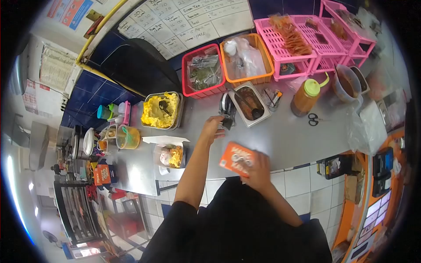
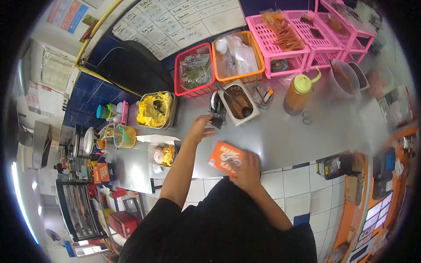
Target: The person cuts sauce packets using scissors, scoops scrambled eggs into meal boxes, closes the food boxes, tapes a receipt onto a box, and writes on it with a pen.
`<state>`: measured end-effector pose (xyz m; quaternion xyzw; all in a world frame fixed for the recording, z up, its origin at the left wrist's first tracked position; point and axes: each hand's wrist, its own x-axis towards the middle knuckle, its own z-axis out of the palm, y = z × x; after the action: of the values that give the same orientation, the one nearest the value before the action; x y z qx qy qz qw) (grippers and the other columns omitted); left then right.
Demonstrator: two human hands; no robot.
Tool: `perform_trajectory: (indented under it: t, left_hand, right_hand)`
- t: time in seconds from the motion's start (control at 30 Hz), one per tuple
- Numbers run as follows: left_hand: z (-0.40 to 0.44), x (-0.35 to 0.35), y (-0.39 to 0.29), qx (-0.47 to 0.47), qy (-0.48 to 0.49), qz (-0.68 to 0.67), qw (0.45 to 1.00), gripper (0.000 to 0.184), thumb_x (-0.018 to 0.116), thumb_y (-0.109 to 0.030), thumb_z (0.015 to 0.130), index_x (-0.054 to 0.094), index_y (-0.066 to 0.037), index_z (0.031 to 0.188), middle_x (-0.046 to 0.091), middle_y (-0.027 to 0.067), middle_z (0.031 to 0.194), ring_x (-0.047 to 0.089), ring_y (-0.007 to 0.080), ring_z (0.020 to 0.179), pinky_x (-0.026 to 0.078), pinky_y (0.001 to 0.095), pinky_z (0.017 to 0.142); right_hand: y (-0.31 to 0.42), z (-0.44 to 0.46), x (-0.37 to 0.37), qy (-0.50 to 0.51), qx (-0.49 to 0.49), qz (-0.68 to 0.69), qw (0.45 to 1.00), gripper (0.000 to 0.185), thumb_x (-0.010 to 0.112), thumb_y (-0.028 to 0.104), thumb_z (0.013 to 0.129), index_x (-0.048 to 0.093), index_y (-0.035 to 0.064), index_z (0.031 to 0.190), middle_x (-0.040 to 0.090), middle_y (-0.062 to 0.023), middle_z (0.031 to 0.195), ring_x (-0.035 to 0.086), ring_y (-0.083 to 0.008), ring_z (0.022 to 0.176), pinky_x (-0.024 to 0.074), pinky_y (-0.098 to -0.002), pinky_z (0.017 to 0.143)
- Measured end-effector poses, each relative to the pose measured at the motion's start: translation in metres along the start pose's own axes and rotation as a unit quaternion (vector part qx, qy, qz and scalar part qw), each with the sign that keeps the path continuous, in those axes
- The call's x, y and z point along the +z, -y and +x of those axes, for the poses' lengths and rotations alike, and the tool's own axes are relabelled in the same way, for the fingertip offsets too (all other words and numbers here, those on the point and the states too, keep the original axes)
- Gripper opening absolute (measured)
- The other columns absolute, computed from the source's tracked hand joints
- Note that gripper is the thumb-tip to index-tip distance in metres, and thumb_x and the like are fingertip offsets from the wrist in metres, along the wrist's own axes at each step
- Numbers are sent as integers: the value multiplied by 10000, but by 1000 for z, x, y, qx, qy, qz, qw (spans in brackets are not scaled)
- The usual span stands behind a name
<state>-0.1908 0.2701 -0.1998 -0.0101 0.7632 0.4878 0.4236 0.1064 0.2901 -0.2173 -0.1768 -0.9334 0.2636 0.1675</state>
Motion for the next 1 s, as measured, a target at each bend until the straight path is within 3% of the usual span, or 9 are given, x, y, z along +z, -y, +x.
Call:
perform_trajectory:
  t: [0.17, 0.27, 0.37, 0.47, 0.57, 0.67, 0.8, 0.9, 1.0]
  left_hand:
    - [35, -20, -5, -30, 98, -25, 994, 307, 638, -293, 989, 629, -24, 1136, 637, 137, 1195, 662, 338, 1009, 594, 484, 864]
    - [44, -39, 28, 60, 197, -211, 956, 276, 626, -250, 1002, 632, 1, 1118, 668, 120, 1115, 668, 321, 1036, 594, 463, 903]
    - [34, -30, 69, 102, 132, -305, 938, 238, 639, -238, 994, 694, -11, 1042, 664, 85, 1182, 689, 258, 996, 597, 390, 867]
    - [30, -13, 88, 160, 24, -60, 985, 238, 638, -224, 994, 726, -19, 911, 713, 53, 1080, 693, 211, 906, 576, 344, 799]
    - [24, -13, 78, 277, -148, 365, 876, 227, 656, -208, 986, 707, 13, 993, 709, 79, 943, 662, 169, 791, 535, 291, 692]
    - [-8, 2, 89, 294, -115, 271, 909, 230, 659, -209, 985, 708, 16, 975, 701, 54, 846, 625, 129, 694, 496, 270, 627]
    - [-106, 59, 84, 186, 153, -35, 970, 292, 671, -264, 990, 715, -9, 856, 641, 9, 707, 565, 88, 641, 453, 244, 599]
    - [-95, 67, 125, 71, 134, 66, 986, 335, 667, -307, 996, 705, -16, 835, 618, 0, 690, 539, 76, 636, 440, 240, 596]
    - [-84, 64, 141, 112, 159, 50, 980, 398, 672, -373, 989, 699, -18, 811, 610, -7, 686, 520, 65, 619, 426, 236, 578]
  right_hand:
    - [-39, -5, -34, -95, 89, -82, 988, 581, 833, 390, 673, 715, 255, 1225, 450, -254, 1384, 430, -444, 1251, 343, -576, 1041]
    - [-51, -4, -35, -120, 94, -96, 984, 610, 820, 400, 674, 689, 263, 1254, 451, -277, 1363, 434, -459, 1234, 343, -590, 1040]
    - [-51, -1, -33, -133, 103, -101, 981, 624, 815, 395, 675, 677, 270, 1270, 454, -288, 1354, 436, -465, 1227, 342, -592, 1043]
    - [-50, 1, -30, -127, 100, -94, 982, 622, 819, 384, 669, 681, 267, 1264, 458, -285, 1355, 436, -460, 1231, 342, -579, 1050]
    - [-48, 8, -27, -123, 85, -90, 985, 618, 823, 370, 653, 691, 263, 1247, 461, -274, 1359, 438, -445, 1241, 345, -558, 1058]
    - [-46, 15, -21, -120, 81, -66, 987, 616, 832, 352, 627, 703, 263, 1223, 464, -266, 1365, 437, -439, 1253, 346, -552, 1065]
    - [-41, 21, -14, -114, 90, -75, 987, 608, 829, 365, 623, 709, 263, 1210, 459, -255, 1377, 439, -431, 1254, 349, -546, 1062]
    - [-44, 20, -9, -123, 79, -71, 987, 611, 825, 349, 637, 713, 241, 1228, 456, -256, 1383, 433, -439, 1259, 345, -557, 1059]
    - [-43, 21, -10, -117, 74, -78, 987, 614, 823, 352, 648, 707, 242, 1240, 455, -253, 1384, 436, -434, 1259, 351, -557, 1052]
